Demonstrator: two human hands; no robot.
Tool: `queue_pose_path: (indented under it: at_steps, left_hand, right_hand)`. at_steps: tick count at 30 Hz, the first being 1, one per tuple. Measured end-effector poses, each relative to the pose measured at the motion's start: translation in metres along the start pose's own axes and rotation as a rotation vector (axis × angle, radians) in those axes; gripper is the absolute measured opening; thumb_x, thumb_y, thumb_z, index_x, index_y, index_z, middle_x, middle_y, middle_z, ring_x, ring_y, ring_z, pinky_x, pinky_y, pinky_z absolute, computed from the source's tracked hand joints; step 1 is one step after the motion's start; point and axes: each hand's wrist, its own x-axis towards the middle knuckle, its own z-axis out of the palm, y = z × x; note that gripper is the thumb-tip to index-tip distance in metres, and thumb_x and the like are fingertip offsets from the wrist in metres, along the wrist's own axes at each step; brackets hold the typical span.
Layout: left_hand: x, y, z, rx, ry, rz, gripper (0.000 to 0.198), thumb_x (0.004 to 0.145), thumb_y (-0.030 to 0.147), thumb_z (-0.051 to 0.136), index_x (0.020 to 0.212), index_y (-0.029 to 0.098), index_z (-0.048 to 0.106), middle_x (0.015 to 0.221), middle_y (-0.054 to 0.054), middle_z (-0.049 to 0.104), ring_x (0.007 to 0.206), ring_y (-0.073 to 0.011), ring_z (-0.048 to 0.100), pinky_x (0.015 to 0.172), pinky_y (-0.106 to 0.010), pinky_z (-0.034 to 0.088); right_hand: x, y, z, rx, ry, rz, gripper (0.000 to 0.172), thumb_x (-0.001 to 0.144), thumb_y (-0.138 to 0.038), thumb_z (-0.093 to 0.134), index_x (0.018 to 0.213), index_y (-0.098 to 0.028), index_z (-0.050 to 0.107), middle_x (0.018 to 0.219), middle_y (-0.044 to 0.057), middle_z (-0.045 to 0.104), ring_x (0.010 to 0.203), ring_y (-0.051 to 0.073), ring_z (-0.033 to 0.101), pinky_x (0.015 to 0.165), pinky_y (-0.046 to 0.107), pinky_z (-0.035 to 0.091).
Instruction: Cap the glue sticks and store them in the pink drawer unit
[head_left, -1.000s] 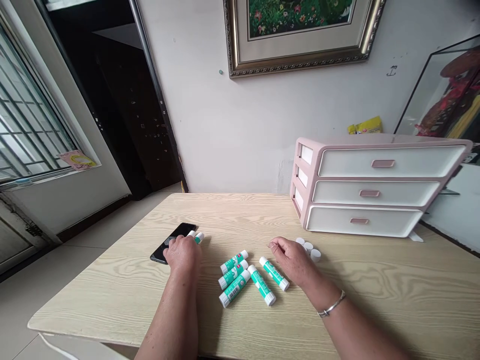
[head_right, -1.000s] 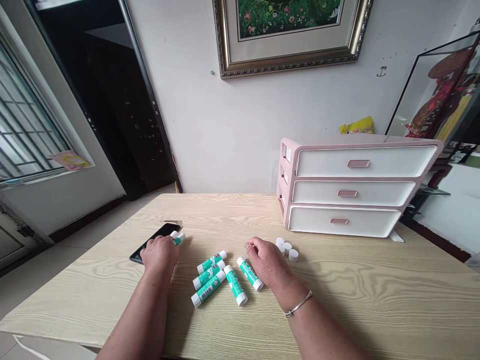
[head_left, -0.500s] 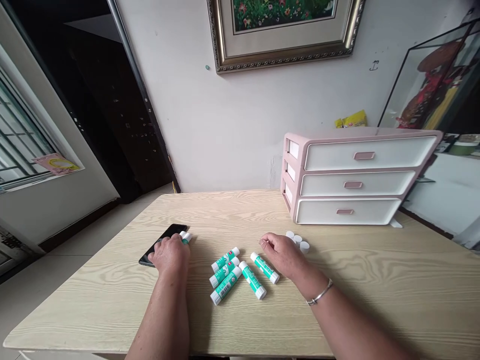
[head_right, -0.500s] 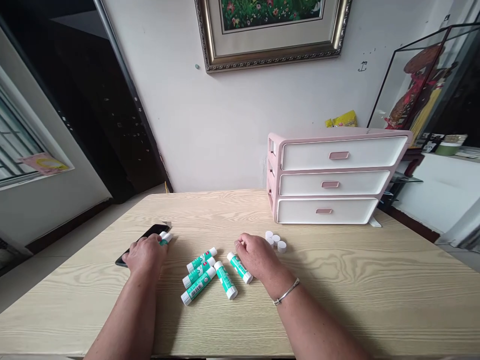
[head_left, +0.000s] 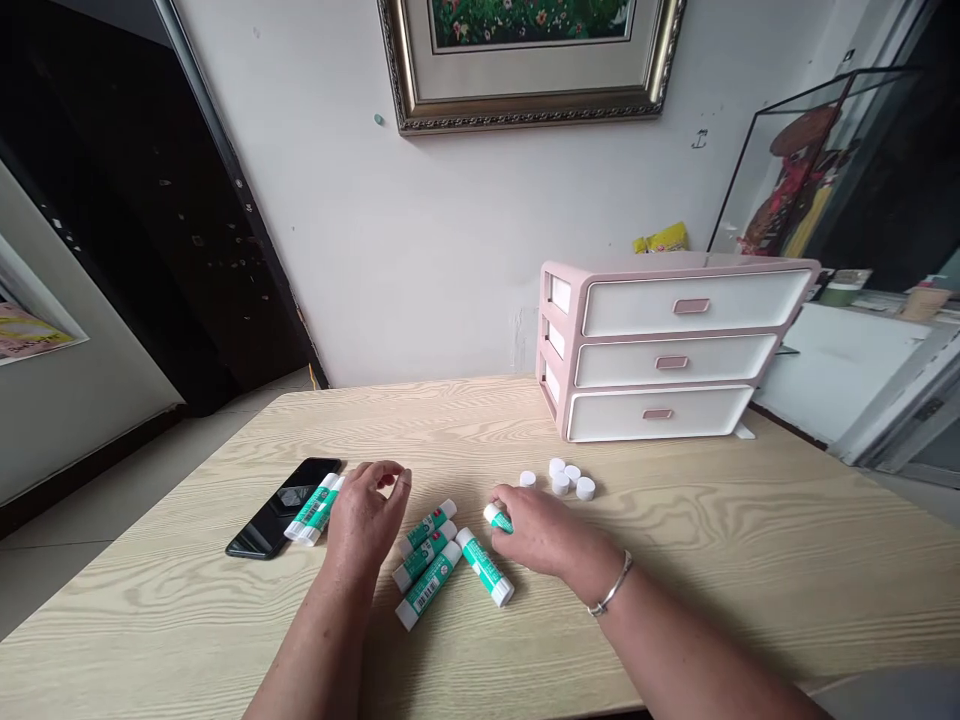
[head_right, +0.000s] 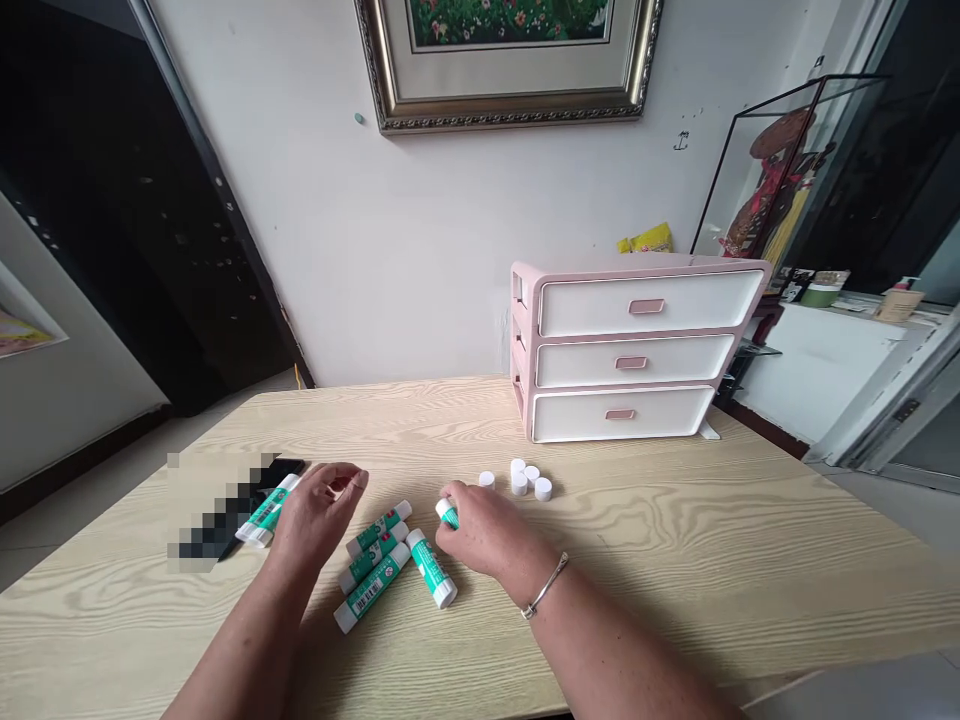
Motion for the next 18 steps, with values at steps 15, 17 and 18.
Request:
queue_pose_path:
  at_steps: [15,17,18]
  left_hand:
    - [-0.026,0.049,0.004,-0.573,-0.619,0.255,0.043,0.089,0.039,0.059,0.129,0.021,0.061,0.104,-0.005,0.071,0.091,-0.0202,0.063,0.084,-0.029,0.049]
    - [-0.025,0.050,0.001,-0.549,-0.571,0.190,0.043,0.088,0.040,0.058,0.126,0.020,0.062,0.098,-0.004,0.070,0.087,-0.0197,0.062,0.080,-0.028,0.049]
    - [-0.024,0.049,-0.002,-0.544,-0.536,0.141,0.044,0.087,0.041,0.059,0.126,0.020,0.062,0.096,-0.003,0.069,0.085,-0.0194,0.062,0.078,-0.028,0.049]
  right_hand:
    - [0.007,-0.006,0.017,0.779,0.099,-0.197,0.029,0.091,-0.037,0.061,0.115,-0.024,0.051,0.099,0.004,0.070,0.088,0.017,0.068,0.078,0.032,0.056]
    - [0.010,0.009,0.007,0.588,0.187,-0.153,0.031,0.094,-0.038,0.057,0.121,-0.024,0.054,0.104,0.007,0.071,0.089,0.018,0.068,0.080,0.033,0.055]
    - [0.011,0.017,-0.001,0.478,0.256,-0.121,0.032,0.094,-0.038,0.056,0.123,-0.023,0.055,0.106,0.008,0.071,0.090,0.019,0.067,0.080,0.034,0.054]
